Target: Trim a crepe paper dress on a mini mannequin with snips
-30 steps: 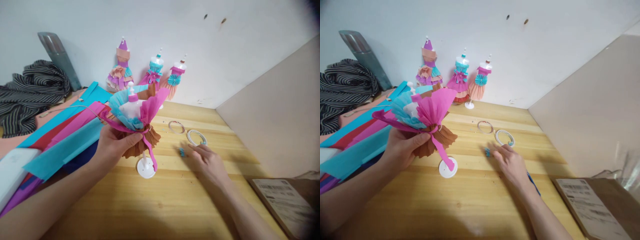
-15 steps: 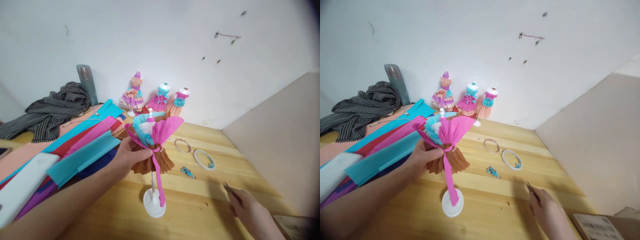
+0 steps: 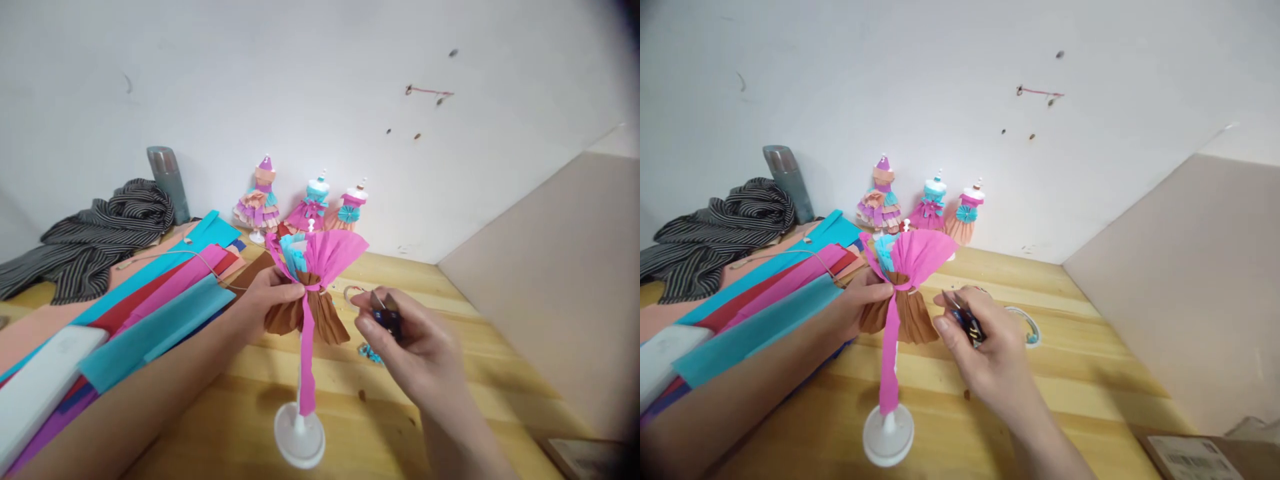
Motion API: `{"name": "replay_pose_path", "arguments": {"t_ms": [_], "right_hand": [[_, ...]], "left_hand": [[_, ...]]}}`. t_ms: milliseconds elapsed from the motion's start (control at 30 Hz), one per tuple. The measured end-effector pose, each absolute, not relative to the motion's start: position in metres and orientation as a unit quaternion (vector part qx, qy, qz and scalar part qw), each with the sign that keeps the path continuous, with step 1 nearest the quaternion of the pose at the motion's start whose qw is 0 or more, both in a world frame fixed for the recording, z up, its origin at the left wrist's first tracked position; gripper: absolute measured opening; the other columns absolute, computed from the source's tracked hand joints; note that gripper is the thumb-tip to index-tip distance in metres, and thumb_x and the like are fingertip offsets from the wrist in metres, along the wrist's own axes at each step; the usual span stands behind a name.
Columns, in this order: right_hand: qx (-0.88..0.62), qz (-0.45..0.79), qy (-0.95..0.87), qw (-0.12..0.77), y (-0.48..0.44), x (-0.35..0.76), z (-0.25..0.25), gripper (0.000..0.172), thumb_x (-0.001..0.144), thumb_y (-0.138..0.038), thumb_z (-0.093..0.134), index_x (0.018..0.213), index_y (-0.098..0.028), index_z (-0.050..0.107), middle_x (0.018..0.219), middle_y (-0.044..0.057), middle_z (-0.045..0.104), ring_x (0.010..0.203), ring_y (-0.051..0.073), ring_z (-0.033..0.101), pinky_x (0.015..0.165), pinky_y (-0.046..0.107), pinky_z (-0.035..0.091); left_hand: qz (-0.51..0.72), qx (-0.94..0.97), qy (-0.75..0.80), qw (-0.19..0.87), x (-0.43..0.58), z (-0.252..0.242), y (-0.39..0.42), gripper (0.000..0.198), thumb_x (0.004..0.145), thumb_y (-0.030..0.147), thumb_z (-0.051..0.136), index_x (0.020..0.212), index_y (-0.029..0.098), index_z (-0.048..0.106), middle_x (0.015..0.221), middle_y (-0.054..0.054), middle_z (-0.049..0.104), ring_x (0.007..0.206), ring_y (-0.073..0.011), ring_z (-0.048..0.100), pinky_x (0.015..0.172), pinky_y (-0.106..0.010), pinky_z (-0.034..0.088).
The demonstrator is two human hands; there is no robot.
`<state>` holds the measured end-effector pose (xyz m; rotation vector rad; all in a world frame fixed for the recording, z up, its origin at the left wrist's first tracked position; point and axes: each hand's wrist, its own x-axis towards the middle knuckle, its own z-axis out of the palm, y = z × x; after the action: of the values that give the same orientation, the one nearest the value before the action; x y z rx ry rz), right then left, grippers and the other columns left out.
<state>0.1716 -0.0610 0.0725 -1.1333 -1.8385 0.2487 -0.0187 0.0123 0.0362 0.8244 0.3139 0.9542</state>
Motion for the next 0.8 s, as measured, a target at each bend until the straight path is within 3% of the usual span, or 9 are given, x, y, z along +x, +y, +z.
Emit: {"name": "replay_pose_path", "arguments": {"t_ms": [367, 533, 800], "right_hand": [[-0.418, 0.103, -0.769, 0.473, -0.045, 0.166, 0.057, 0.007, 0.086, -0.014, 0.059, 0.084, -0.021, 0.060, 0.072, 0.001, 0.059, 0.067, 0.015, 0.056, 0.059, 0.028, 0.044], [-0.401, 0.099, -0.786, 0.460, -0.045, 0.165, 0.058, 0.011, 0.085, -0.011, 0.059, 0.088, -0.021, 0.062, 0.069, 0.000, 0.059, 0.062, 0.014, 0.055, 0.055, 0.027, 0.042], [-0.360, 0.147, -0.795, 0.466, -0.041, 0.163, 0.054, 0.027, 0.084, -0.005, 0.058, 0.102, -0.023, 0.068, 0.078, 0.003, 0.064, 0.069, 0.015, 0.059, 0.060, 0.028, 0.046]], "left_hand": [[0.385, 0.411, 0.147, 0.814, -0.022, 0.024, 0.021, 0.033, 0.061, 0.027, 0.082, 0.089, 0.011, 0.073, 0.079, -0.009, 0.073, 0.071, -0.0214, 0.071, 0.071, -0.030, 0.057], [0.389, 0.436, 0.196, 0.788, -0.025, 0.014, 0.025, 0.038, 0.056, 0.035, 0.085, 0.084, 0.012, 0.073, 0.070, -0.007, 0.071, 0.065, -0.0208, 0.068, 0.065, -0.031, 0.056], [0.378, 0.439, 0.214, 0.787, -0.028, 0.017, 0.026, 0.042, 0.053, 0.037, 0.085, 0.086, 0.013, 0.073, 0.074, -0.007, 0.072, 0.064, -0.0196, 0.067, 0.063, -0.029, 0.055]]}}
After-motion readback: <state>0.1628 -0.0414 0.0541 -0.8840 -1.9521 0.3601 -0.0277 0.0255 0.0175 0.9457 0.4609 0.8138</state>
